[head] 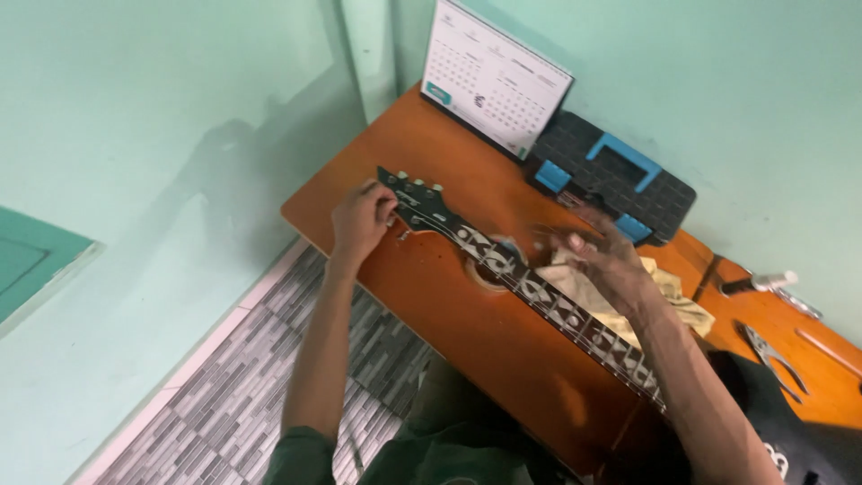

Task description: Restringing and tuning an electric guitar by threading strings through the bridge and winding the tuning pegs.

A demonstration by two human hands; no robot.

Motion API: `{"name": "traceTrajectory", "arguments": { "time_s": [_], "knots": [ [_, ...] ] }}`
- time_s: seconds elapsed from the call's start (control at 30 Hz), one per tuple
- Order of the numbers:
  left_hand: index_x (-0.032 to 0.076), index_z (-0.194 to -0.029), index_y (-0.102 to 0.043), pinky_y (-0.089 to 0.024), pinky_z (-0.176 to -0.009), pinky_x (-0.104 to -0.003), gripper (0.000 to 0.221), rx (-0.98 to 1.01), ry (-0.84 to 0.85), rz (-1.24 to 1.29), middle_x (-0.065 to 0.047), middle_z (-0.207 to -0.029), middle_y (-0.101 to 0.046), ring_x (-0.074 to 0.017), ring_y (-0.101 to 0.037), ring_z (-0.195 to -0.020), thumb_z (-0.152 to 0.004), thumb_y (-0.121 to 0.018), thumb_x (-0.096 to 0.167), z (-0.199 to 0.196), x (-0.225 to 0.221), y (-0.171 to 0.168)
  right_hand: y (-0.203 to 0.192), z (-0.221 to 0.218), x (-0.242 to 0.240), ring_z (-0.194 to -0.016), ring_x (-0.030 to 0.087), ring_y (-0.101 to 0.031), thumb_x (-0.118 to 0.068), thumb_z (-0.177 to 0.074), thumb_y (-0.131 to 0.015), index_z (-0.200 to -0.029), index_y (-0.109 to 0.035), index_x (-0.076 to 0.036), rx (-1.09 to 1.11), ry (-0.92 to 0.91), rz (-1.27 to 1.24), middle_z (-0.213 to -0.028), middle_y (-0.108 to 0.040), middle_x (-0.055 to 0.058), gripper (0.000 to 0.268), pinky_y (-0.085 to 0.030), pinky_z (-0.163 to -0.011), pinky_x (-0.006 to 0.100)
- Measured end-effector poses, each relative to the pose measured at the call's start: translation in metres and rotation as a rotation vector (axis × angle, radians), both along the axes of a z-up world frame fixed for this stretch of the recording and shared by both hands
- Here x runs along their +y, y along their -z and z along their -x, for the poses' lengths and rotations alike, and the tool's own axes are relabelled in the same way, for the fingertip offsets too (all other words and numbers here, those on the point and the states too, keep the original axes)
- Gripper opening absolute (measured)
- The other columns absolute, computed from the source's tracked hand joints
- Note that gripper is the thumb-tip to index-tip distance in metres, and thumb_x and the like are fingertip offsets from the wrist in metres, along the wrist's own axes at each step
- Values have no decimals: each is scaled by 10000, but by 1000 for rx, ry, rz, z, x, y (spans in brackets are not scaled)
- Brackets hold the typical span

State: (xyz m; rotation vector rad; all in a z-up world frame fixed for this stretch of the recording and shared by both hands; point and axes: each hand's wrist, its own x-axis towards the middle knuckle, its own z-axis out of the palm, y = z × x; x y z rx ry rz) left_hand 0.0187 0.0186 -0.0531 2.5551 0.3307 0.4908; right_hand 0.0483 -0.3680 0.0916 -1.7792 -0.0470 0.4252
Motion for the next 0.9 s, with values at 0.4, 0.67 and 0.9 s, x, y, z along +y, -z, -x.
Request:
{"name": "traceTrajectory", "arguments": {
  "time_s": [0.4, 0.67, 0.9],
  "knots": [
    [226, -966, -660, -580, -846, -385, 132, -61, -12, -8, 16, -916, -679, -230, -699, -964, -989, -664, 355, 4, -2, 1, 48, -33, 130, -1409, 554, -361, 90, -866, -702, -1435, -490, -27, -1363, -7, 325, -1540, -152, 299, 619, -527, -952, 546],
    [220, -991, -665, -580, -843, -368, 170, -50, -8, -34, 41, -959, -705, -199, -691, -1008, -995, -653, 390, 6, -2, -11, 89, -66, 191, -878, 291, -749, -218, -841, -834, -956, -749, -125, -1035, -568, 227, -938, -775, 89, 170, -584, -715, 408],
    [154, -973, -677, -574, -775, -406, 208, -129, 1, 56, -59, -901, -682, -297, -682, -927, -1019, -623, 351, 16, -10, -26, 77, -51, 186, -829, 273, -753, -228, -901, -778, -962, -812, -163, -621, -558, 585, -876, -770, 69, 96, -618, -635, 391]
  ]
}}
